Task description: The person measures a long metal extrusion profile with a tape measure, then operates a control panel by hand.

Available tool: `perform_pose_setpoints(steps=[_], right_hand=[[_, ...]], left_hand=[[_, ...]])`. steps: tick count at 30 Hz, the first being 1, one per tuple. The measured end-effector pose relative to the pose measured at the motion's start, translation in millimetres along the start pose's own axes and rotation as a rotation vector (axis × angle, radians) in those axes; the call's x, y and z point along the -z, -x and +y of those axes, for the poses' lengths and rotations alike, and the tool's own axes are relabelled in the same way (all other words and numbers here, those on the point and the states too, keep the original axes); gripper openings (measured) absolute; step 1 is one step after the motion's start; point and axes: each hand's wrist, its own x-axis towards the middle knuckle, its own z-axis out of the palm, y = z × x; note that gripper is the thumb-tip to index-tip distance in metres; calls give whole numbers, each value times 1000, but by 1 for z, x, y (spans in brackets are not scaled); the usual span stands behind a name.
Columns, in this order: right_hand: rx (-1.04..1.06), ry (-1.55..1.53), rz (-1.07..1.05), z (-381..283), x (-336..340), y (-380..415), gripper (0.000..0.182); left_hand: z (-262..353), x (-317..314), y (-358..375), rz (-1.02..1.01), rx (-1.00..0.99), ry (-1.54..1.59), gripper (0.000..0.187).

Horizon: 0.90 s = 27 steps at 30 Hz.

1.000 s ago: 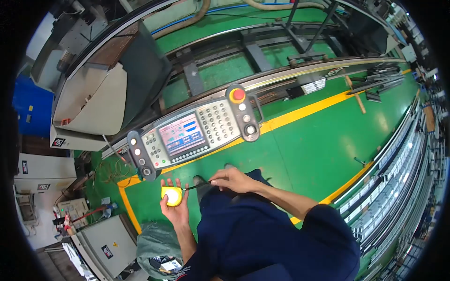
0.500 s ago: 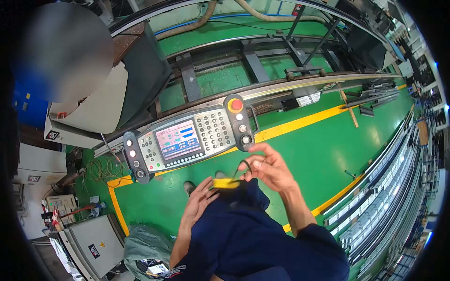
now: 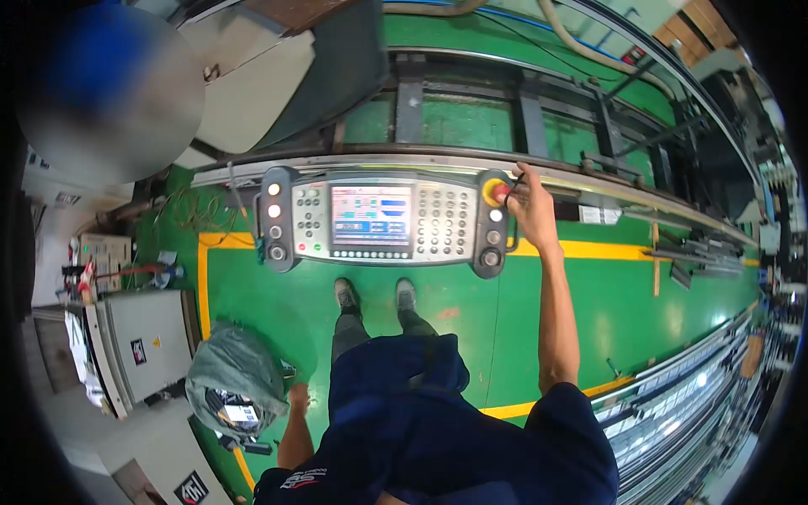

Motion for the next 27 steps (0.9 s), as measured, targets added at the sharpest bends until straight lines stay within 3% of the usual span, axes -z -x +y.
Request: perform_pose_setpoints(steps=[2,4,6,7,10,12,14,15,16,18,19,22,25,27], right_hand=[[178,454,-3,1,-24,-7,65],[312,715,56,-2,-42,-11,52],[141,698,4,-8,-49,-18,38],[158,669,39,-13,-52,-16,36],[163,820,87,-5,-67,-14,53],[-13,1039,140,-25,-85,-1,62],[-25,1129,139,-62,-111,8,63],[163,1063,169,-56,-126,7,62],[151,919,83,-76,-152,10,61],[366,619,-118,-119,-215,24,53],[527,492,-210,-133,-250,33,52],[371,-69,-357,-188,-362,73,55],[-325,-308,-420,-237,-431,90,56],[-344,-358,-279,-221,-469,76,44]], left_hand=[[-19,42,21,-114,126,-156,30],[-34,51,36,-43,87,-95,36],[-41,39,56,70,22,21,38],[-52,21,57,67,-14,138,37],[-57,-58,56,-22,-247,451,39],[-7,-67,77,45,29,211,39],[-19,-69,78,106,56,321,36],[-31,-67,77,119,112,453,35],[-42,-58,73,-81,198,550,30],[-63,-51,63,-181,47,371,41],[-57,-38,65,-188,99,382,47],[-70,-16,20,-196,177,480,44],[-74,26,-5,39,194,667,50],[-84,52,-18,157,162,795,49]])
